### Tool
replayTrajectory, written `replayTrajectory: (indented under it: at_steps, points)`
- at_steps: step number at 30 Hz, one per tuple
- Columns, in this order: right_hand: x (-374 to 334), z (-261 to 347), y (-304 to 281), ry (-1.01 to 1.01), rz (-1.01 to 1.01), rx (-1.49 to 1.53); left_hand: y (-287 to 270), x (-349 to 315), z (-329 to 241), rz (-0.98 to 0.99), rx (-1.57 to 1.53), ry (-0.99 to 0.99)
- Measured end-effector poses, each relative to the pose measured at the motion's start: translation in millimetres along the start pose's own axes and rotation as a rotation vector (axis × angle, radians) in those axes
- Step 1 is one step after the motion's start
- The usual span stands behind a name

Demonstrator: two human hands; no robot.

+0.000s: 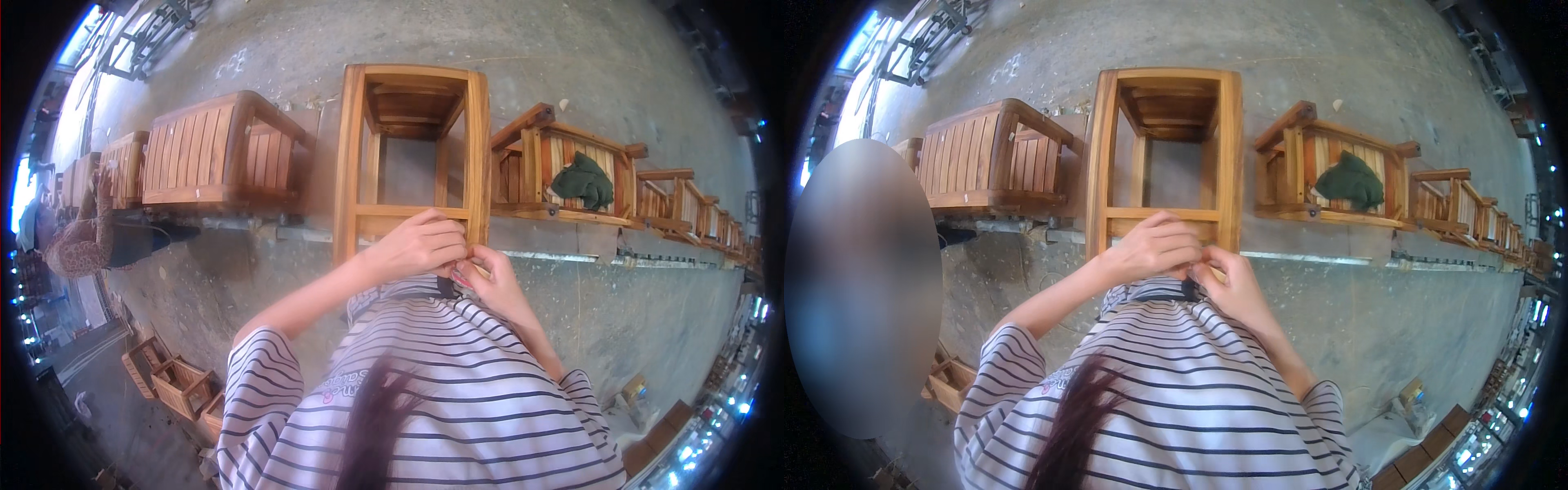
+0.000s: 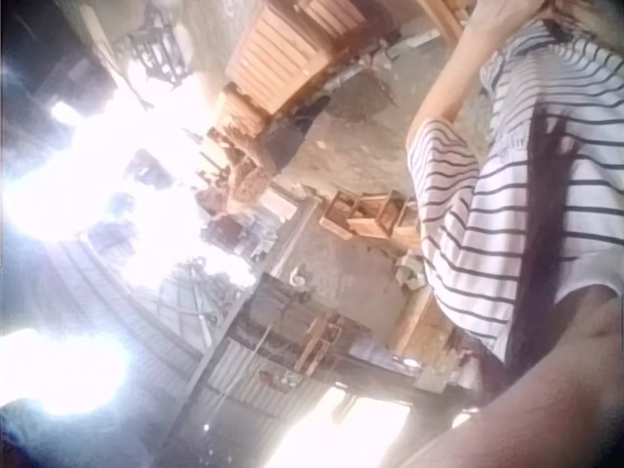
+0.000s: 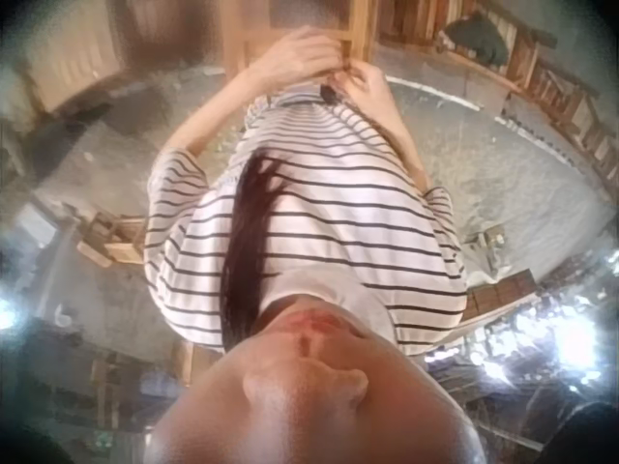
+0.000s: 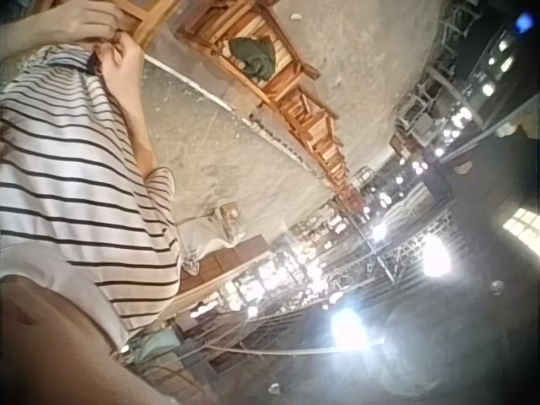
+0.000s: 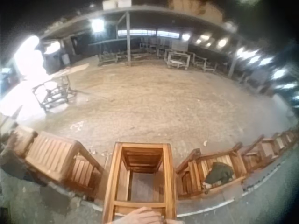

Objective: Applying protective or marking tape to the edges and joints of wooden furniture pieces during manufacturing.

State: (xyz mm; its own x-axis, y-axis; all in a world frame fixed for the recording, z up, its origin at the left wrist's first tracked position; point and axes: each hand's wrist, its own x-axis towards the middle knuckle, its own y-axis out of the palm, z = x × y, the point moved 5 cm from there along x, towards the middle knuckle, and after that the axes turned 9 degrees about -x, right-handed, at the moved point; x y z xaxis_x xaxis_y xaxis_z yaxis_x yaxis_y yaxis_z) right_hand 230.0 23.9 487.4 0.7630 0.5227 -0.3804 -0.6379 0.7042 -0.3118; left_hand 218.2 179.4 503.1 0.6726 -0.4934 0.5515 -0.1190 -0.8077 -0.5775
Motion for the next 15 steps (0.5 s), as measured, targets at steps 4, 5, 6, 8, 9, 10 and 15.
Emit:
replayTrajectory:
  at_steps: [4, 5, 6, 8, 9, 10, 15]
  points:
    - [1.9, 7.9, -0.4, -0.01, 0.09, -0.074, -2.3, -3.9, -0.9, 0.029, 0.011, 0.029]
    - [1.7, 11.5, 0.0, -0.036, 0.111, -0.123, -2.0, -4.7, -3.3, 0.047, 0.027, 0.056]
    - [2.1, 11.7, -0.9, -0.039, 0.113, -0.124, -1.8, -5.0, -5.3, 0.065, 0.046, 0.085]
    - [1.6, 12.3, -0.3, -0.068, 0.179, -0.157, -1.3, -9.2, -5.7, 0.019, 0.02, 0.024]
    - [2.2, 12.2, -2.1, -0.072, 0.179, -0.159, -1.4, -11.5, -3.9, -0.026, -0.009, -0.033]
    - [2.8, 9.9, -3.1, -0.038, 0.192, -0.166, 0.1, -14.1, -5.3, -0.027, -0.005, -0.032]
    - [5.0, 5.4, -1.0, 0.008, 0.211, -0.175, -1.9, -39.7, 9.3, -0.184, -0.368, -0.464]
